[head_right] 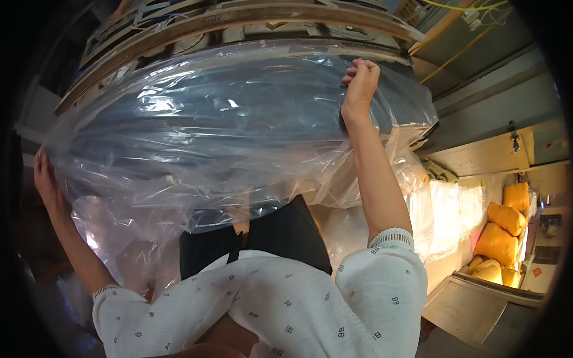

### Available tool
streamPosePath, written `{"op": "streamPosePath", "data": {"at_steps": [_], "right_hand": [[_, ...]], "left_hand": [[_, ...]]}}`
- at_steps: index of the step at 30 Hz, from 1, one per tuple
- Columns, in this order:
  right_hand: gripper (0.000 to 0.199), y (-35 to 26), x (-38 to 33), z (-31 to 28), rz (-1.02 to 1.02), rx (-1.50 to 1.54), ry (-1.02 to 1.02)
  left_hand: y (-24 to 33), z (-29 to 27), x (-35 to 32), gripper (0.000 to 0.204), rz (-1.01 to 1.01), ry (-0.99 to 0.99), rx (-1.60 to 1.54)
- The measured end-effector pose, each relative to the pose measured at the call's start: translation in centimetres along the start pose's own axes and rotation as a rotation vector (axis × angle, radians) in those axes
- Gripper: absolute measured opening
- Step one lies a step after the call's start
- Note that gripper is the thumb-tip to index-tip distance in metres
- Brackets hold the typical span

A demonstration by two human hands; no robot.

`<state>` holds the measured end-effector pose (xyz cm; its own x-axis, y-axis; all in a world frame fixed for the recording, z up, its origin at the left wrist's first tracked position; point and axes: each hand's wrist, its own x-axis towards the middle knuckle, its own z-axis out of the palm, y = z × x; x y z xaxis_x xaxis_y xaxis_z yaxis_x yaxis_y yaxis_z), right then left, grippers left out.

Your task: Wrapping a large cylindrical object or industrial component with plastic protective sheeting.

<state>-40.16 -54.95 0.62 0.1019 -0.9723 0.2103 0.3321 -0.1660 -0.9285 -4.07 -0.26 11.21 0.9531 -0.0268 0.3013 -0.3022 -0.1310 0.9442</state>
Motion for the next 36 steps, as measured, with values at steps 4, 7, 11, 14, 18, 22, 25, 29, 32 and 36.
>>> {"op": "streamPosePath", "data": {"at_steps": [4,7,11,14,18,22,25,29,32,36], "right_hand": [[0.035,-3.5,-4.8,0.0,0.339,0.005,-0.313],[0.045,-5.7,-6.5,-0.4,0.486,-0.179,-0.604],[0.022,-6.3,-8.0,0.1,0.229,-0.262,-0.68],[0.018,-6.3,-8.9,-0.7,0.038,-0.279,-0.67],[0.019,-6.7,-10.3,-1.5,-0.052,-0.303,-0.679],[0.027,-6.9,-10.9,-1.6,-0.158,-0.472,-0.646],[0.033,-6.6,-10.5,-2.7,-0.16,-0.553,-0.627],[0.037,-8.0,-10.7,-3.0,-0.163,-0.534,-0.637],[0.038,-8.5,-10.7,-2.9,-0.128,-0.519,-0.654],[0.041,-9.7,-9.6,-3.8,0.207,-0.172,-0.823]], "left_hand": [[-0.2,-12.2,-1.7,0.036,-0.031,0.105,-0.047],[1.7,-15.7,-6.0,0.033,-0.026,0.157,-0.096],[1.5,-23.1,-8.8,0.034,-0.145,0.209,0.049],[0.5,-20.3,-10.5,0.027,-0.191,0.229,0.245],[2.6,-12.3,-11.9,0.025,0.402,-0.133,1.547],[5.2,3.7,-13.3,0.025,0.633,-0.428,1.043],[9.1,17.9,-18.2,0.02,0.745,-0.773,0.534],[12.6,29.6,-22.9,0.027,1.176,-0.942,0.369],[12.8,35.2,-23.9,0.026,1.315,-0.899,0.256],[11.3,38.1,-24.0,0.017,1.18,-1.096,0.034]]}}
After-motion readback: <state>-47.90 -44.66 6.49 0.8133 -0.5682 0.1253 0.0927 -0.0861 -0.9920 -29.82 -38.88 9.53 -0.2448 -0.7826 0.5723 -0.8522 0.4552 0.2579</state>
